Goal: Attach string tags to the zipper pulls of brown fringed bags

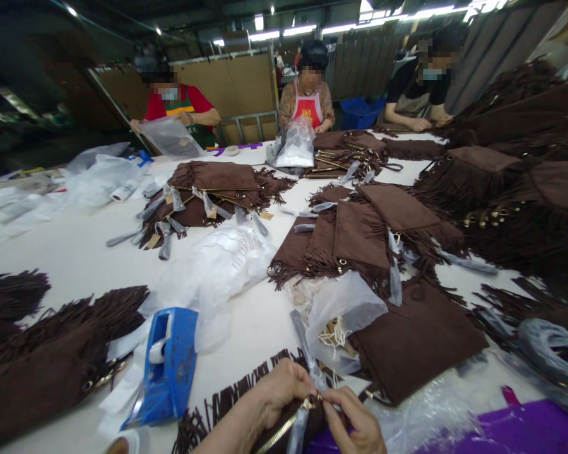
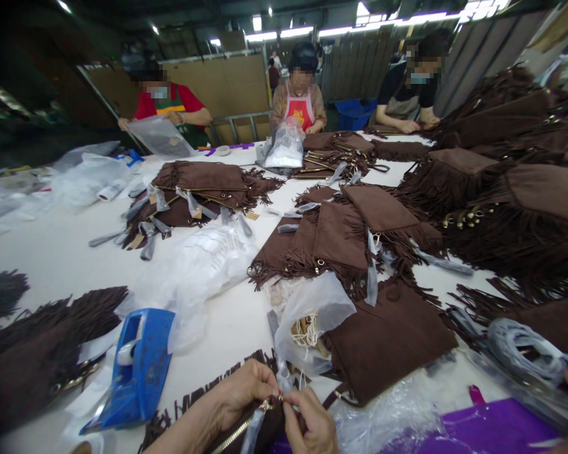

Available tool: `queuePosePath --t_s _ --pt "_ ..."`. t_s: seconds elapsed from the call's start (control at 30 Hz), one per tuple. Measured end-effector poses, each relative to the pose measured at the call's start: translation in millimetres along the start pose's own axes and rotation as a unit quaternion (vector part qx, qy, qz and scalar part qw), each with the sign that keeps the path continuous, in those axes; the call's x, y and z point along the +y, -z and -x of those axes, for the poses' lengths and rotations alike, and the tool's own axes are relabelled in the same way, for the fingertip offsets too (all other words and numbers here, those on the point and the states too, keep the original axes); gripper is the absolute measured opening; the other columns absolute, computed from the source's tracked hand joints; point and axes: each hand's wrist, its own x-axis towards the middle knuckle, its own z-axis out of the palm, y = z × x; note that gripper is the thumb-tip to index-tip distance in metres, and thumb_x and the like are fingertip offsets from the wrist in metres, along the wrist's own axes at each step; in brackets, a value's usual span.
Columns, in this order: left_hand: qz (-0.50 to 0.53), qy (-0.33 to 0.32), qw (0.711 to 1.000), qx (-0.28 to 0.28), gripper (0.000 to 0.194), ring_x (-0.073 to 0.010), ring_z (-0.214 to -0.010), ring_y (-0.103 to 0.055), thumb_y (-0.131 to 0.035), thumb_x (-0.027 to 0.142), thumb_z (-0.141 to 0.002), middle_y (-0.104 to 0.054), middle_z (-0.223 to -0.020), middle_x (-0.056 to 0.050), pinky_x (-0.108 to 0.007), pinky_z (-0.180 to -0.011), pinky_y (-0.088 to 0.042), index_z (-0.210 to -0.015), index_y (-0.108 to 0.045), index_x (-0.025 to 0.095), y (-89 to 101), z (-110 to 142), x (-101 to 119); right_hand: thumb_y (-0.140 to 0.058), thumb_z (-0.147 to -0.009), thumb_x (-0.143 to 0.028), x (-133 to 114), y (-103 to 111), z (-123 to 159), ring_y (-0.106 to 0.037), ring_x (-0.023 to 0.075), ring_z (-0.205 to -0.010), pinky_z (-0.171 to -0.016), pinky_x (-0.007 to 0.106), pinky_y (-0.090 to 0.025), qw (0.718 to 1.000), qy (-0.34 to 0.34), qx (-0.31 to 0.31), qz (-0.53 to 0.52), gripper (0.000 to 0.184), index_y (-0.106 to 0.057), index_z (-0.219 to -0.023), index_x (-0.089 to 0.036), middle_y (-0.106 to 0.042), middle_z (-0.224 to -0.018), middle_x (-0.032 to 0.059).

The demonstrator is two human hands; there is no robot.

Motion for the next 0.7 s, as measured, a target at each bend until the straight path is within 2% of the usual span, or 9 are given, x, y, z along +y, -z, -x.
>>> queuePosePath --t_s 0.1,0.17,0.27,0.33,0.53,0.7 --pt "0.014 -0.02 0.999 -0.024 0.018 -0.0072 -0.036 -0.039 -0.069 0.022 -0.042 -0.051 -0.038 0.001 -0.022 -0.042 -0.023 -0.046 -0.055 0.011 0.0 1.1 -0.4 -0.045 -0.083 -0.039 -3.6 2.4 -1.1 -0.056 0.0127 -0.057 -0.053 0.019 -0.044 0.999 -0.023 0.011 -0.029 0.025 -0.061 -0.074 -0.022 -0.057 -0.063 0.0002" --pt "0.046 -0.061 0.997 -0.027 0.022 -0.0048 -0.035 -0.036 -0.068 0.028 -0.049 -0.053 -0.042 0.001 -0.021 -0.04 -0.018 -0.051 -0.052 0.013 1.4 2.4 0.5 -0.048 -0.081 -0.041 -5.6 4.0 -2.7 -0.058 0.0131 -0.059 -0.056 0.018 -0.045 0.996 -0.061 0.021 -0.056 0.023 -0.062 -0.079 -0.022 -0.061 -0.066 0.0003" --pt "0.1 -0.129 0.987 0.0 0.027 -0.0032 -0.037 -0.036 -0.068 0.035 -0.056 -0.057 -0.05 0.0 -0.019 -0.04 -0.018 -0.058 -0.052 0.013 4.8 4.1 5.4 -0.049 -0.08 -0.044 -8.2 5.6 -8.3 -0.057 0.013 -0.056 -0.055 0.019 -0.046 0.989 -0.11 0.0 -0.095 0.026 -0.061 -0.082 -0.021 -0.061 -0.062 -0.0009" --pt "0.123 -0.154 0.98 0.019 0.029 -0.0029 -0.038 -0.036 -0.069 0.035 -0.056 -0.057 -0.052 0.0 -0.018 -0.04 -0.02 -0.06 -0.051 0.013 7.2 5.2 10.1 -0.048 -0.08 -0.045 -10.8 6.4 -15.0 -0.056 0.0129 -0.055 -0.054 0.019 -0.045 0.989 -0.11 -0.03 -0.096 0.027 -0.061 -0.08 -0.021 -0.06 -0.06 -0.0013" --pt "0.151 -0.172 0.973 0.038 0.03 -0.0029 -0.039 -0.037 -0.071 0.035 -0.055 -0.058 -0.054 0.0 -0.018 -0.041 -0.023 -0.061 -0.051 0.013 9.8 7.2 16.6 -0.044 -0.083 -0.039 -20.9 7.1 -37.6 -0.055 0.0136 -0.062 -0.057 0.02 -0.042 0.992 -0.061 -0.106 -0.039 0.025 -0.061 -0.082 -0.02 -0.061 -0.071 0.0009" --pt "0.154 -0.171 0.972 0.043 0.03 -0.0027 -0.038 -0.037 -0.07 0.035 -0.056 -0.058 -0.052 0.0 -0.017 -0.04 -0.023 -0.061 -0.051 0.013 8.4 6.0 13.9 -0.041 -0.082 -0.04 -18.4 2.6 -41.4 -0.046 0.012 -0.053 -0.051 0.022 -0.035 0.985 -0.089 -0.147 -0.017 0.029 -0.057 -0.073 -0.018 -0.049 -0.059 -0.0023"
